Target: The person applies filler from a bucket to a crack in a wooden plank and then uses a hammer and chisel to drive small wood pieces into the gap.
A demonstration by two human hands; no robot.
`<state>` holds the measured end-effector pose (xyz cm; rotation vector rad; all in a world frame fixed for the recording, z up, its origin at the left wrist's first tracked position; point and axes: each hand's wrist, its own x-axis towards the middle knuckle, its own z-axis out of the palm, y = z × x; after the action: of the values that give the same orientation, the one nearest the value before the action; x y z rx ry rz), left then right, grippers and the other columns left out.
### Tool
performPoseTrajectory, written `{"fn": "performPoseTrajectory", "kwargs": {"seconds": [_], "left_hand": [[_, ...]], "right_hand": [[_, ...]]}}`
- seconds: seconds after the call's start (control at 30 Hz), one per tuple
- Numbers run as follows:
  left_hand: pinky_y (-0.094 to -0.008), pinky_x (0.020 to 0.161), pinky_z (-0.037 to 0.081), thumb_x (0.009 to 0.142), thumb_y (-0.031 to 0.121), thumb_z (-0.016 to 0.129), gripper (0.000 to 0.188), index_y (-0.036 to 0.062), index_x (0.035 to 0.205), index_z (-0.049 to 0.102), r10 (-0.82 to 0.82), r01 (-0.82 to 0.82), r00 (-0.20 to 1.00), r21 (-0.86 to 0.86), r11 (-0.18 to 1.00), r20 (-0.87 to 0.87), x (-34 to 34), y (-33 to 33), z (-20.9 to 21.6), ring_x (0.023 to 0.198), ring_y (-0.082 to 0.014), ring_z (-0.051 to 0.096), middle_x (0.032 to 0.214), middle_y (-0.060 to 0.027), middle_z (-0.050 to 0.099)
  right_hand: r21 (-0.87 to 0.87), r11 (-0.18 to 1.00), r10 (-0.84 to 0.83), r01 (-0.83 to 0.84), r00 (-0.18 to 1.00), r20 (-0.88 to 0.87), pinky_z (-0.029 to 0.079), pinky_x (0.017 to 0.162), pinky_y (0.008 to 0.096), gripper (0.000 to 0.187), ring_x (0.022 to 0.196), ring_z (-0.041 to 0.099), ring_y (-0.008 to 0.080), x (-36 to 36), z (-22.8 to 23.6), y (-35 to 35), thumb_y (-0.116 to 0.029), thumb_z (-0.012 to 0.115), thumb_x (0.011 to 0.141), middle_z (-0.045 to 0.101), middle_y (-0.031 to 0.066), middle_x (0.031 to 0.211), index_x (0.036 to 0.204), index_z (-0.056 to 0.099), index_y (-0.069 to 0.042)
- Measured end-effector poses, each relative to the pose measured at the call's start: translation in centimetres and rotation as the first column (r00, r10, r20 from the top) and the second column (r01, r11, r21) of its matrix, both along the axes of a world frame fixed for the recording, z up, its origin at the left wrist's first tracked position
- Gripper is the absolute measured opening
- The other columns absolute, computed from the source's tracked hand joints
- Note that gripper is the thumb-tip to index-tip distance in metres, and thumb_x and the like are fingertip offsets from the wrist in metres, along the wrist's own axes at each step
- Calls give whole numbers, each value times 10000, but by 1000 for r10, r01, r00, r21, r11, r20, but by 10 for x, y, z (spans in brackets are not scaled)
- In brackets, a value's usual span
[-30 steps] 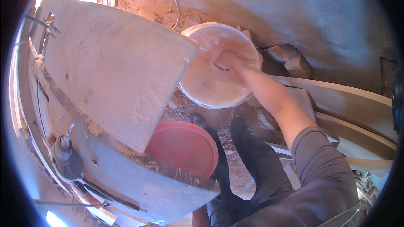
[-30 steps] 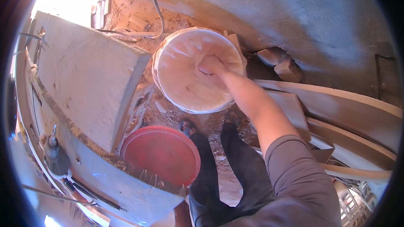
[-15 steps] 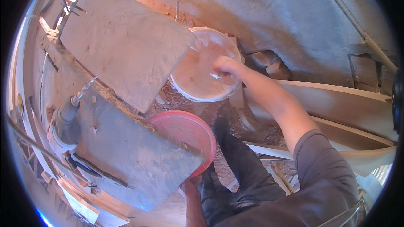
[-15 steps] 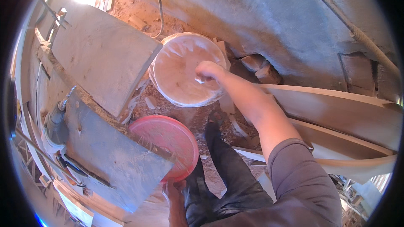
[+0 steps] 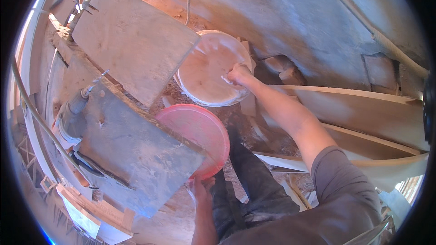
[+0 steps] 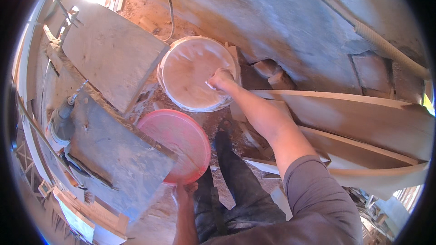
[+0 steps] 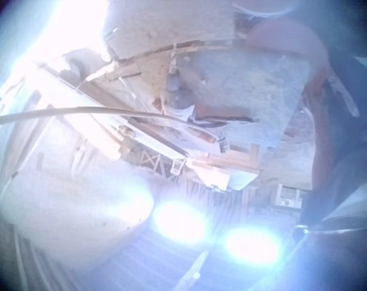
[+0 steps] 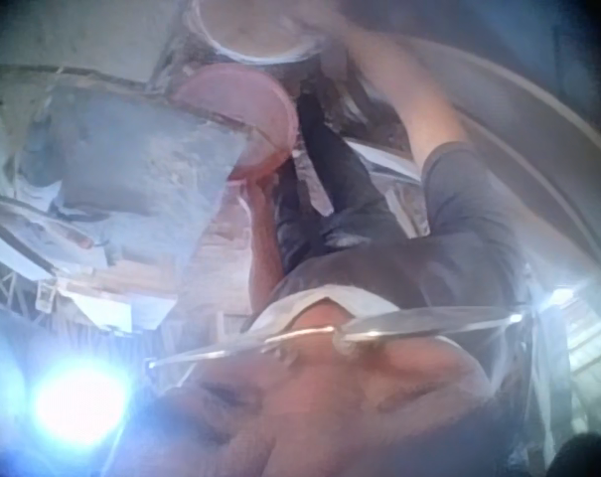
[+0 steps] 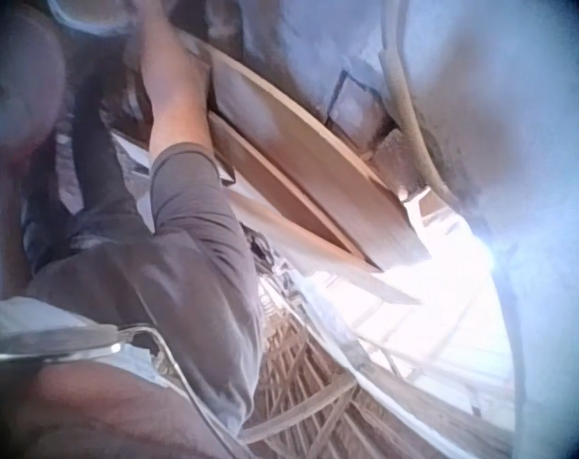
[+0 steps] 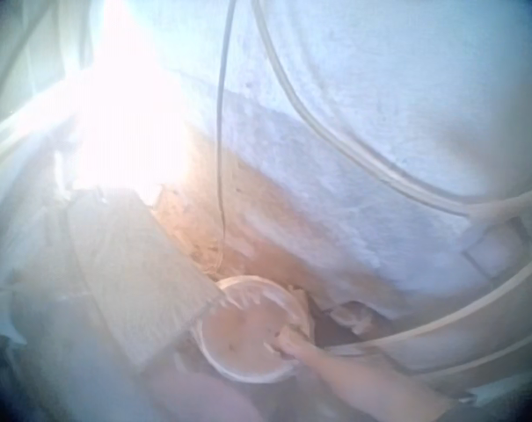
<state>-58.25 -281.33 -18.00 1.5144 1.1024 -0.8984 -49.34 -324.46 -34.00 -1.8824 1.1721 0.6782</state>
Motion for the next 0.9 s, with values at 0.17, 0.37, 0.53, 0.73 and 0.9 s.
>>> {"fn": "performPoseTrajectory", "kwargs": {"seconds": [0.17, 0.37, 0.53, 0.73, 0.9], "left_hand": [[-335, 526, 622, 974, 168, 554, 287, -85, 1107, 580, 14, -14, 1000, 6, 1000, 7, -6, 4, -9, 620, -289, 718, 811, -217, 706], [-338, 499, 627, 962, 103, 534, 222, -72, 1089, 581, 75, -74, 997, -36, 997, 24, 0, -7, -14, 598, -292, 719, 806, -219, 704], [-335, 506, 624, 951, 127, 559, 219, -51, 1076, 587, 82, -82, 995, -1, 997, 56, -4, -4, -12, 600, -283, 717, 799, -198, 702], [-320, 510, 588, 944, 180, 598, 232, 0, 1090, 599, 72, -74, 996, 24, 997, 58, 5, -24, 5, 615, -254, 703, 787, -159, 691], [-321, 529, 601, 953, 225, 618, 317, -4, 1169, 581, -5, 6, 998, -5, 1000, 67, 18, -30, -1, 632, -254, 704, 870, -165, 702]], "right_hand": [[-268, 943, 213, -198, 977, 31, 580, 880, 415, 275, 1030, 723, 361, 10, -64, -2, -218, 644, 852, 723, 244, 1093, 1011, 780, -38], [-323, 818, 489, -475, 871, -44, 561, 923, 458, 308, 1107, 699, 363, 3, -108, 4, -124, 556, 907, 699, 220, 1215, 1124, 756, -35], [-147, 608, 761, -780, 626, -172, 573, 862, 465, 266, 1052, 706, 385, 34, -74, 18, -108, 606, 846, 722, 222, 1144, 1043, 770, -37], [222, 554, 828, -803, 503, -247, 563, 653, 428, 270, 797, 723, 302, 37, -67, -26, -47, 685, 725, 748, 163, 879, 974, 786, -16], [474, 804, 501, -358, 838, -218, 410, 432, 329, 253, 520, 591, 179, 51, 54, -64, -17, 667, 730, 678, 122, 689, 955, 776, 23]]}}
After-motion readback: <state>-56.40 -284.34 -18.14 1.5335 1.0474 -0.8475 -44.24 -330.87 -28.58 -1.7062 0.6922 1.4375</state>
